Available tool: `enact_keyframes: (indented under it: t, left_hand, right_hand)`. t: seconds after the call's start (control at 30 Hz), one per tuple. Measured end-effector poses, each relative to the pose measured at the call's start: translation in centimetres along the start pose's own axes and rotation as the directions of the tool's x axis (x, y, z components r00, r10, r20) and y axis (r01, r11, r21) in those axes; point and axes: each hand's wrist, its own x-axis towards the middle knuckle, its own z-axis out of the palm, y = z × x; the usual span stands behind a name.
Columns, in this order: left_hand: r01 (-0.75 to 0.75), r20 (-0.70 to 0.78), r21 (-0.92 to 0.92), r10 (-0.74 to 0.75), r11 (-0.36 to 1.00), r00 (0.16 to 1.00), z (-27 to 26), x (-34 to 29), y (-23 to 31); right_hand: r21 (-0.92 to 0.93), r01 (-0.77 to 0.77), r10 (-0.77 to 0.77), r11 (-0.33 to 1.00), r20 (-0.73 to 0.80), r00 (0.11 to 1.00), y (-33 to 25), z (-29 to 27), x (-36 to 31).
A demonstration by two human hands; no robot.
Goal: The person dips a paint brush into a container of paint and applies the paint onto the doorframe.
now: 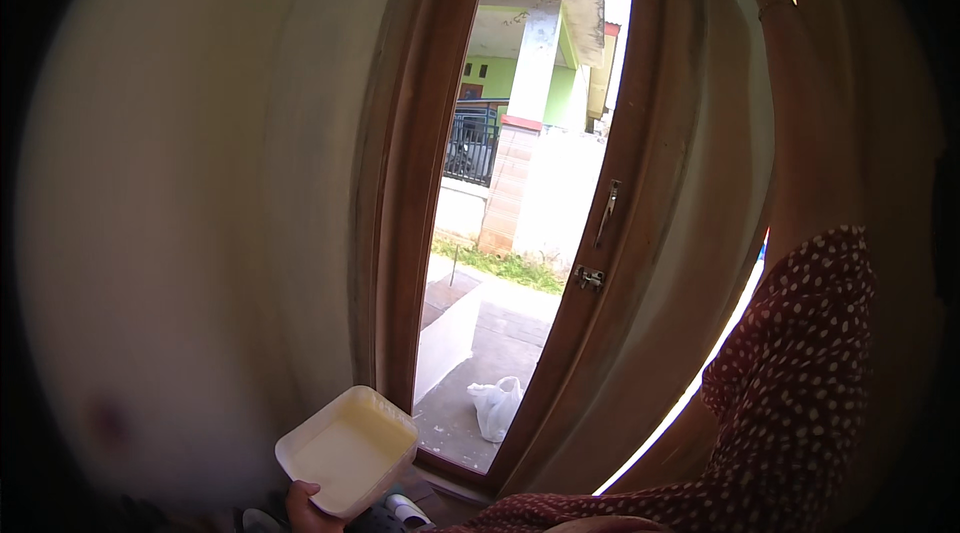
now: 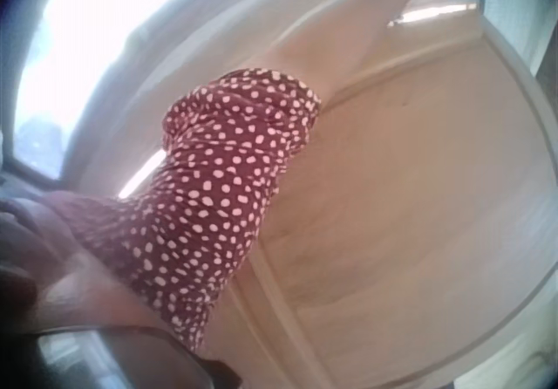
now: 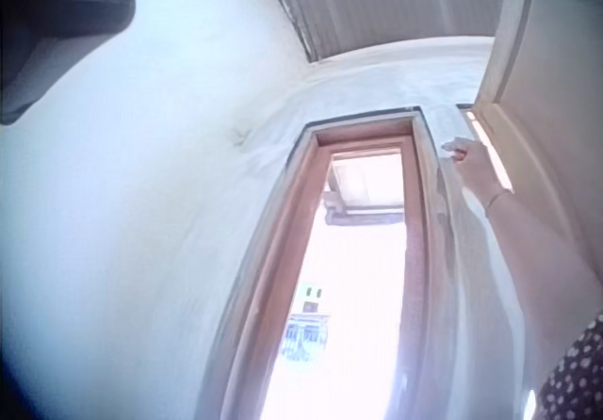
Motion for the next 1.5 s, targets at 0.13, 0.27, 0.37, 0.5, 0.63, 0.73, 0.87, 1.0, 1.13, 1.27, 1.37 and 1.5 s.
enact_keyframes:
  t: [0.13,0.27,0.37,0.5,0.63,0.73,0.87,1.0,1.13,1.27,1.37,1.5]
  left_hand:
    - [-0.106,0.155,0.016,0.102,0.994,0.983,0.4,2.0,1.3]
    - [-0.056,0.178,0.028,0.050,0.998,0.983,1.0,2.4,1.2]
    - [-0.036,0.195,0.036,0.028,0.999,0.980,0.4,2.6,0.4]
    - [-0.006,0.167,0.022,0.003,1.000,0.986,-1.0,2.8,-1.4]
    - [-0.018,0.168,0.027,0.013,0.999,0.986,-2.0,3.2,-2.6]
    - [-0.016,0.189,0.048,0.007,0.999,0.982,-1.9,3.8,-3.2]
    - [0.031,0.119,0.058,-0.038,0.998,0.992,-1.3,4.7,-2.8]
    - [0.040,0.172,0.079,-0.054,0.996,0.984,-0.5,3.7,-1.1]
    - [-0.018,0.186,0.103,-0.002,0.995,0.983,-1.6,2.0,-0.3]
    - [0.038,0.220,0.104,-0.060,0.994,0.974,-2.2,-0.2,-0.3]
    - [0.030,0.192,0.095,-0.048,0.995,0.980,-2.8,-1.8,-0.7]
    - [0.102,0.202,0.103,-0.121,0.989,0.972,-3.2,-3.2,-0.7]
  right_hand:
    - [-0.149,0.003,0.020,0.989,0.154,0.988,3.5,2.1,-0.2]
    - [-0.158,-0.033,0.062,0.987,0.179,0.982,4.9,0.0,0.6]
    - [-0.117,-0.103,0.126,0.988,0.209,0.970,4.0,-0.7,-0.3]
    - [-0.085,-0.182,0.198,0.980,0.262,0.945,2.0,-1.6,-2.5]
    - [-0.092,-0.217,0.235,0.972,0.307,0.922,0.3,-2.2,-4.4]
    - [-0.168,-0.248,0.294,0.954,0.360,0.886,0.0,-2.4,-6.3]
    - [-0.278,0.015,0.130,0.960,0.493,0.860,-2.7,-4.1,-6.8]
    - [-0.354,-0.077,0.319,0.932,0.702,0.637,-9.6,-8.7,-10.1]
    - [-0.177,-0.405,0.309,0.897,0.906,0.288,-7.7,-13.5,-9.9]
    - [-0.091,-0.151,0.175,0.984,0.599,0.781,-7.3,-10.7,-7.6]
    - [-0.117,-0.066,0.115,0.991,0.477,0.871,-6.1,-8.4,-7.3]
    - [-0.222,0.099,0.046,0.970,0.567,0.823,-7.0,-10.2,-9.5]
